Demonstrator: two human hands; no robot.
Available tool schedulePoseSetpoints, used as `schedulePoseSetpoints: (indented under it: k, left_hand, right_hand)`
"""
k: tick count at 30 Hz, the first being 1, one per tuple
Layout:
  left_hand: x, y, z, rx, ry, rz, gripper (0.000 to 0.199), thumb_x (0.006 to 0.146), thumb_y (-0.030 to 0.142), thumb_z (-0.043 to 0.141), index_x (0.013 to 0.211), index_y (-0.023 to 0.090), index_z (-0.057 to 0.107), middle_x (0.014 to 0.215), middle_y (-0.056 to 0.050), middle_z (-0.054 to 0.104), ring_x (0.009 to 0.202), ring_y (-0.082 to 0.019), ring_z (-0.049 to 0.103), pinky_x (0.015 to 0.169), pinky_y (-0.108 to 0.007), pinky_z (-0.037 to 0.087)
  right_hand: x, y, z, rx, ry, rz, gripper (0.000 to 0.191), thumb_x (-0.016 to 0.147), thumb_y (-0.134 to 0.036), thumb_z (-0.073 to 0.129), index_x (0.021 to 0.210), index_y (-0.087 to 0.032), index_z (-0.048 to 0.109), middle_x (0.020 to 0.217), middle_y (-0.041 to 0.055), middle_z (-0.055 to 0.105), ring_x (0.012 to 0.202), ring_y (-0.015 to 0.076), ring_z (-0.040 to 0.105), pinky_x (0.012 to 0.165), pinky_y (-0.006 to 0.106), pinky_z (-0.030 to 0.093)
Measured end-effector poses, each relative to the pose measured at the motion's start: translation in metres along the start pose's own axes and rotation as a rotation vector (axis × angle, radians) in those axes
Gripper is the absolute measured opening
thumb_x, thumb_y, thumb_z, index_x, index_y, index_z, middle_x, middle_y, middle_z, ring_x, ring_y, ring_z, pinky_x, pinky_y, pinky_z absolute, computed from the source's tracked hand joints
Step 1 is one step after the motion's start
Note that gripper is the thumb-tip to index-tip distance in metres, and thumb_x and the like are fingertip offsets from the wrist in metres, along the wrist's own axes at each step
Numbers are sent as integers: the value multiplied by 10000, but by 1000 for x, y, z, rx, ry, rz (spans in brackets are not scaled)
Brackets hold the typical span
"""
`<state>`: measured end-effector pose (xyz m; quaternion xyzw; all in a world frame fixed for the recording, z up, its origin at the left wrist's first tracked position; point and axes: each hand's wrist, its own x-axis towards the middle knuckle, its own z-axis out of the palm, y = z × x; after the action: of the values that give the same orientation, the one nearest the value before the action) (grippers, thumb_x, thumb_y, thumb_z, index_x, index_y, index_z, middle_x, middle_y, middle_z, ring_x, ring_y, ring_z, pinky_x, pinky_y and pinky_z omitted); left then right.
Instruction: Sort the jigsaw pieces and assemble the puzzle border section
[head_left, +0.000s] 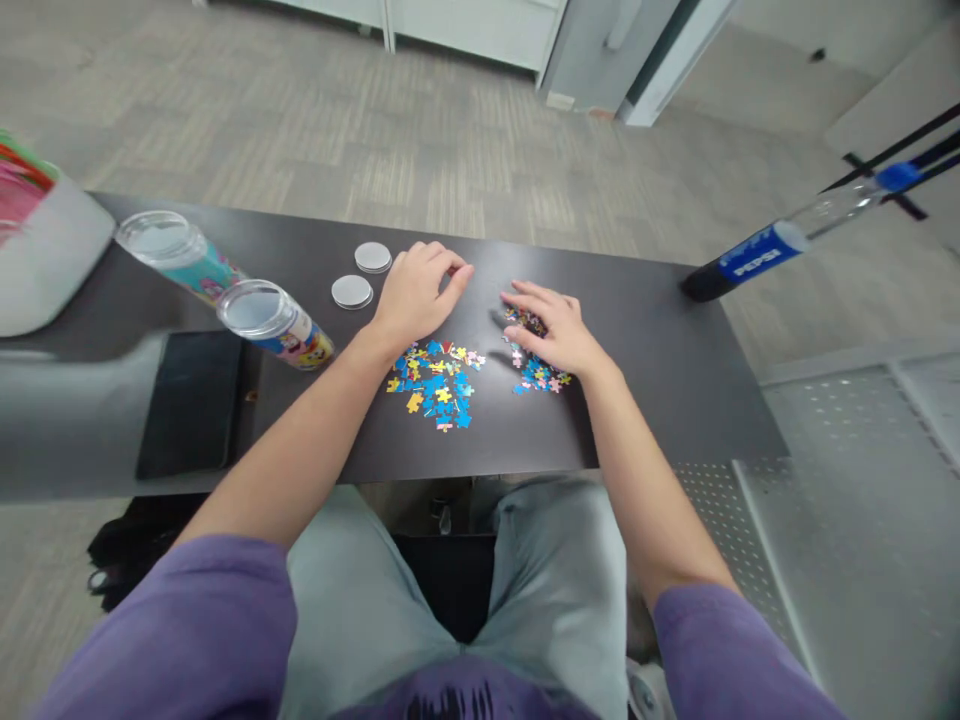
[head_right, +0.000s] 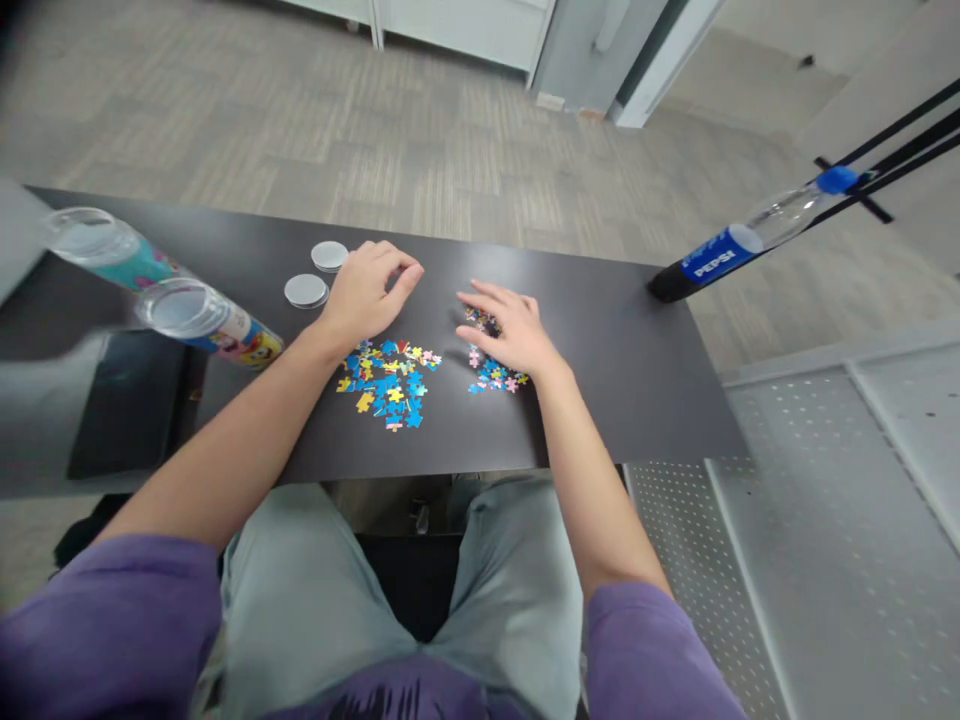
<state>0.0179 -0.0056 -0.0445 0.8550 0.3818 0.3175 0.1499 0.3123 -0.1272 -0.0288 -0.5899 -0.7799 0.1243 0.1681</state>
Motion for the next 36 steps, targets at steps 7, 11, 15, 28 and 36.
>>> schedulePoseSetpoints:
  k: [7, 11, 15, 28, 36]
  left_hand:
    - [-18, 41, -33, 26, 18, 61, 887, 1352, 723, 108, 1205, 321, 885, 1305, -85, 910, 1340, -348, 720, 1242, -687, 484]
    - [-67, 65, -52, 83, -41, 59, 731, 1368, 569, 239, 1353, 411, 952, 1371, -73, 942, 1403, -392, 804, 1267, -740, 548]
    - [-134, 75, -67, 197, -134, 10, 605, 1270, 418, 462, 1644, 572, 912, 1483, -55, 955, 1465, -437, 858, 1228, -748, 659]
    - [-182, 89, -58, 375, -186, -236, 828, 1274, 621, 693, 2042, 362, 524, 2017, -194, 613, 1929, -496, 520, 1496, -779, 564]
    - [-175, 91, -54, 386, -223, -294, 644, 1260, 584, 870, 1827, 311, 735, 2030, -184, 553, 1843, -454, 574, 1514, -765, 541]
  right_hand:
    - [-30, -31, 30, -132, -37, 13, 941, 1102, -941, 752, 1972, -769, 440, 1978, -202, 557, 1898, 468, 560, 1467, 836, 566]
    - [-28, -20, 15, -146, -49, 29, 724, 1179, -762, 655, 1895, -789, 556, 1902, -242, 615, 1862, 434, 614, 1400, 785, 638]
    - [-35, -7, -6, -160, -15, 66, 612, 1153, -765, 615, 1750, -894, 649, 1739, -279, 743, 1783, 448, 707, 1291, 847, 688]
    - [-29, -103, 39, -205, -2, 142, 575, 1303, -647, 629, 1857, -575, 768, 1961, -48, 697, 1894, 430, 589, 1562, 771, 480]
    - [-46, -83, 12, -268, 64, 288, 408, 1283, -500, 879, 1624, -280, 838, 1715, 161, 797, 1407, 333, 842, 1189, 568, 773]
